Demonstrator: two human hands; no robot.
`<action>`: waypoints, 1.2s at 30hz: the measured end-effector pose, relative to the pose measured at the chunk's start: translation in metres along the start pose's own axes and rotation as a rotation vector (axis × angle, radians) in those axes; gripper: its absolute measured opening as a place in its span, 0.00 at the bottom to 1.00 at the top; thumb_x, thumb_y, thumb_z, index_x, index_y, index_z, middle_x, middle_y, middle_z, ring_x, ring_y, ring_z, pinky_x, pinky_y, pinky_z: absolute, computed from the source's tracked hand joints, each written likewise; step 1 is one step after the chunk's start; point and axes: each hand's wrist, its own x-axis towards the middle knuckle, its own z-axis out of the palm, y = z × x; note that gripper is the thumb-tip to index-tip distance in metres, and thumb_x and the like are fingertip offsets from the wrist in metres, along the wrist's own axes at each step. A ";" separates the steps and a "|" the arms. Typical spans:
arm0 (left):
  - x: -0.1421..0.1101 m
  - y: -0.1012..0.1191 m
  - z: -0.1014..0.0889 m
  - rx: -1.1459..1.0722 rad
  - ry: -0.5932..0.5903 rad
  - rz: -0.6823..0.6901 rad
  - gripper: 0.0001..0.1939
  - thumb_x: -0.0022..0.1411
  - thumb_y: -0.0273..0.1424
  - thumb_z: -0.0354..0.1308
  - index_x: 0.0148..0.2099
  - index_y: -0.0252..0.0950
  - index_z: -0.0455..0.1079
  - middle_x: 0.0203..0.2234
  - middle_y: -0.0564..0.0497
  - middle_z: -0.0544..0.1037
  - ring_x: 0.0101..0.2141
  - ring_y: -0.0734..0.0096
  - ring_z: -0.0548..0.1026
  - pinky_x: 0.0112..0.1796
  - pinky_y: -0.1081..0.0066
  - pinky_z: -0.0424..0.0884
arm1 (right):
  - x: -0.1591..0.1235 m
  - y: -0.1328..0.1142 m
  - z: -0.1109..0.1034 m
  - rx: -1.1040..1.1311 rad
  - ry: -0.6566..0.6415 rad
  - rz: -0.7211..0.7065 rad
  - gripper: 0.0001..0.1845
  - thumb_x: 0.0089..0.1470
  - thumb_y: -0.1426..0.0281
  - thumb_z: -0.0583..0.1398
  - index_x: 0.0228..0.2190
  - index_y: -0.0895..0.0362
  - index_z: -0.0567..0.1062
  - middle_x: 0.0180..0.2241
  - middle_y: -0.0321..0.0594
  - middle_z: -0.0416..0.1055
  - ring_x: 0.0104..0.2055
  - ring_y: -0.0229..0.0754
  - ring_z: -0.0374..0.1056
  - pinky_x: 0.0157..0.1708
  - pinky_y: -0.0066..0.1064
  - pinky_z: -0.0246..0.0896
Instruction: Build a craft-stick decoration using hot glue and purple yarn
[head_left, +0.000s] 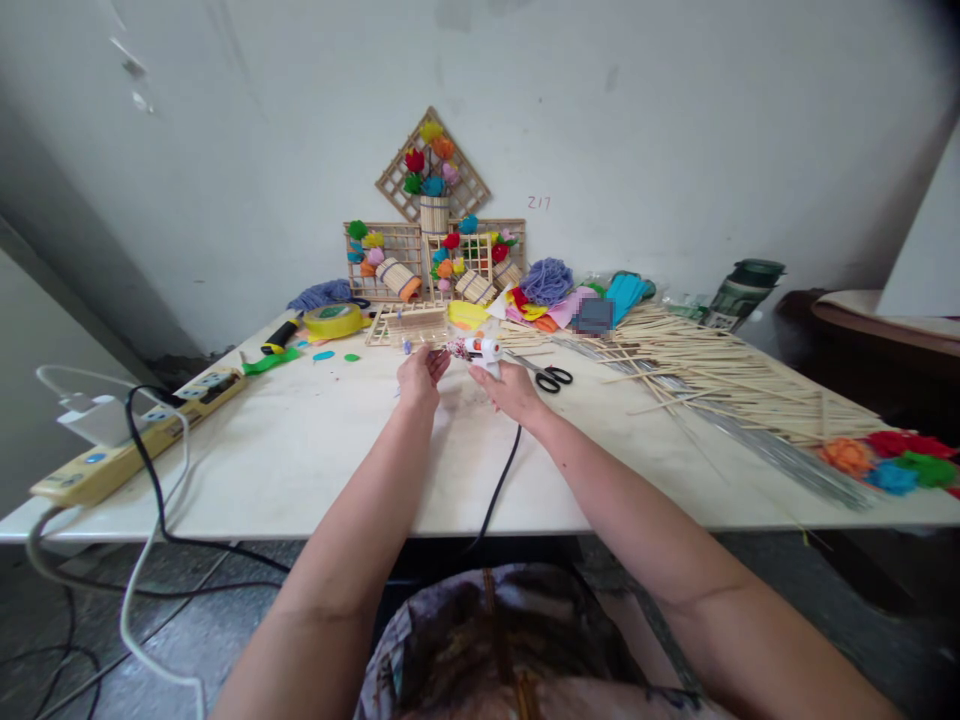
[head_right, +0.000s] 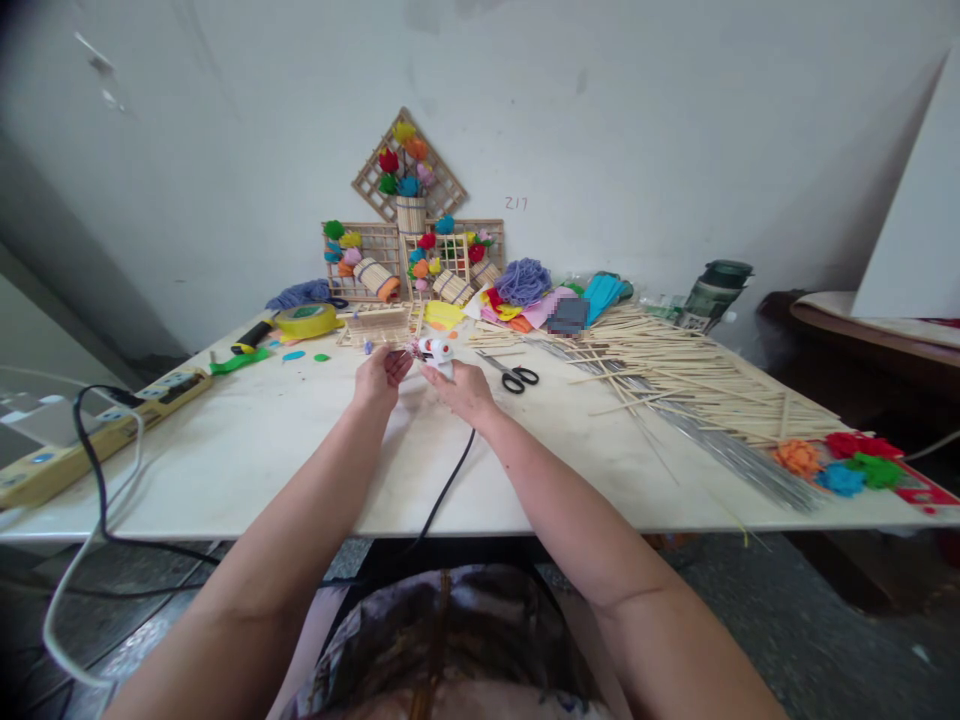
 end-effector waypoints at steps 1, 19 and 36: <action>0.000 0.000 0.000 -0.001 0.007 -0.004 0.02 0.54 0.24 0.53 0.31 0.33 0.66 0.18 0.52 0.73 0.23 0.74 0.75 0.35 0.72 0.73 | 0.000 0.000 0.000 -0.006 0.005 -0.007 0.21 0.52 0.51 0.54 0.27 0.56 0.72 0.17 0.34 0.63 0.21 0.38 0.65 0.22 0.25 0.58; 0.001 0.002 -0.001 -0.015 0.009 -0.016 0.03 0.55 0.24 0.53 0.30 0.32 0.66 0.18 0.51 0.73 0.22 0.74 0.74 0.36 0.72 0.73 | -0.003 0.001 0.000 0.028 0.007 -0.019 0.23 0.52 0.50 0.53 0.26 0.57 0.72 0.18 0.35 0.66 0.23 0.38 0.66 0.23 0.25 0.58; -0.006 -0.001 0.001 0.086 -0.098 -0.098 0.06 0.58 0.26 0.51 0.31 0.31 0.67 0.20 0.48 0.76 0.26 0.71 0.77 0.35 0.73 0.72 | 0.007 0.009 0.007 0.453 0.397 0.112 0.15 0.41 0.63 0.61 0.31 0.60 0.71 0.19 0.35 0.70 0.20 0.38 0.67 0.22 0.29 0.63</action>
